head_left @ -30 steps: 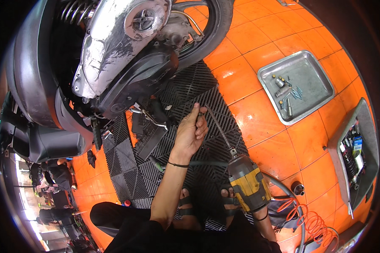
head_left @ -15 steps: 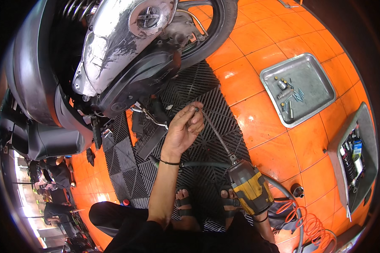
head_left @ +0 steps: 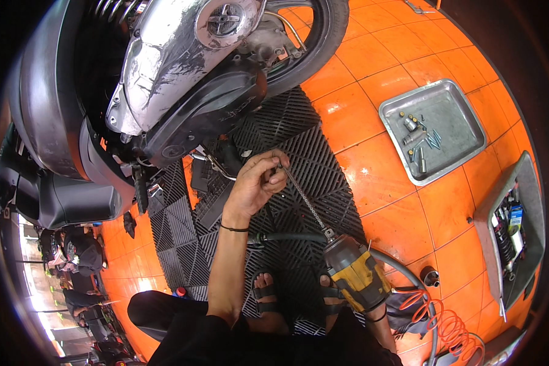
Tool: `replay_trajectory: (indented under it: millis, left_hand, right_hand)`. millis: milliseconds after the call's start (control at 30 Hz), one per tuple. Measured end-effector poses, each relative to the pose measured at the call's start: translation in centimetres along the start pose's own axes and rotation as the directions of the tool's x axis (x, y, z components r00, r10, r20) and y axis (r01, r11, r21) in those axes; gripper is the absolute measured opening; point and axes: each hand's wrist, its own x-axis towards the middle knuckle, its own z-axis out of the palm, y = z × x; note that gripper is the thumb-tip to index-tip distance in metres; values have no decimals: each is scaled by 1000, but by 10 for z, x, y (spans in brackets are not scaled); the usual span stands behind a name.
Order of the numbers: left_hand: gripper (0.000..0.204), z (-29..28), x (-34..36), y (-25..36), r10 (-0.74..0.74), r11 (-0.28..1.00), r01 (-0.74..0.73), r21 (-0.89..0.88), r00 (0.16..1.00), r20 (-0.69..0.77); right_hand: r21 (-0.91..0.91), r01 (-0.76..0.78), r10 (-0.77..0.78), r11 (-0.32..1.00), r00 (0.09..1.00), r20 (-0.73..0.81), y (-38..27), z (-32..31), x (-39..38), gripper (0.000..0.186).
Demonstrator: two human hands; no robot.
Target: The person uses a power drill and their hands to remove and then re-insert bolts on the engine cover of a motorcycle, placing the fasteners into a metal tray.
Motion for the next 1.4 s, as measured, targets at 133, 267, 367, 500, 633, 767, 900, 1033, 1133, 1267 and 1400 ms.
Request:
replay_trajectory:
  millis: [133, 267, 367, 500, 633, 767, 900, 1033, 1133, 1267, 1400]
  left_hand:
    - [18, -1, -1, 7, -76, 991, 84, 104, 994, -76]
    - [16, -5, -1, 21, -173, 936, 202, 287, 977, -124]
    - [16, -3, 2, 26, -206, 886, 249, 391, 967, -151]
    - [17, -9, 4, 27, -253, 883, 285, 372, 958, -135]
    - [19, 0, 5, 27, -246, 902, 287, 323, 956, -160]
    - [18, -9, 7, 23, -270, 929, 294, 225, 954, -130]
    - [17, -17, 7, 17, -276, 946, 288, 147, 956, -96]
    - [18, -21, 10, 14, -262, 962, 265, 71, 964, -42]
    - [18, -20, 11, 12, -258, 963, 260, 73, 965, -36]
    - [18, -22, 12, 10, -255, 962, 258, 87, 966, -44]
    - [18, -25, 10, 9, -262, 959, 266, 95, 963, -59]
  right_hand:
    - [-16, 33, -33, 999, 999, -21, -7, 5, 1, 74]
    - [-489, 400, -454, 775, 891, 8, -29, 16, 9, 64]
    - [-619, 467, -553, 631, 831, 62, -37, 21, 10, 62]
    - [-667, 434, -541, 606, 840, 55, -34, 20, 11, 65]
    - [-685, 467, -563, 560, 821, 99, -20, 9, 15, 66]
    - [-682, 462, -575, 567, 815, 74, -13, 8, 17, 60]
    - [-541, 358, -425, 761, 905, 0, -10, 9, 14, 58]
    - [-64, 6, -10, 998, 999, -52, 23, -7, 14, 64]
    - [-66, -15, 14, 998, 1000, -2, 27, -14, 15, 65]
    - [-73, -6, 7, 997, 1000, 17, 21, -9, 15, 64]
    - [-89, 76, -77, 993, 997, -8, 1, 3, 10, 62]
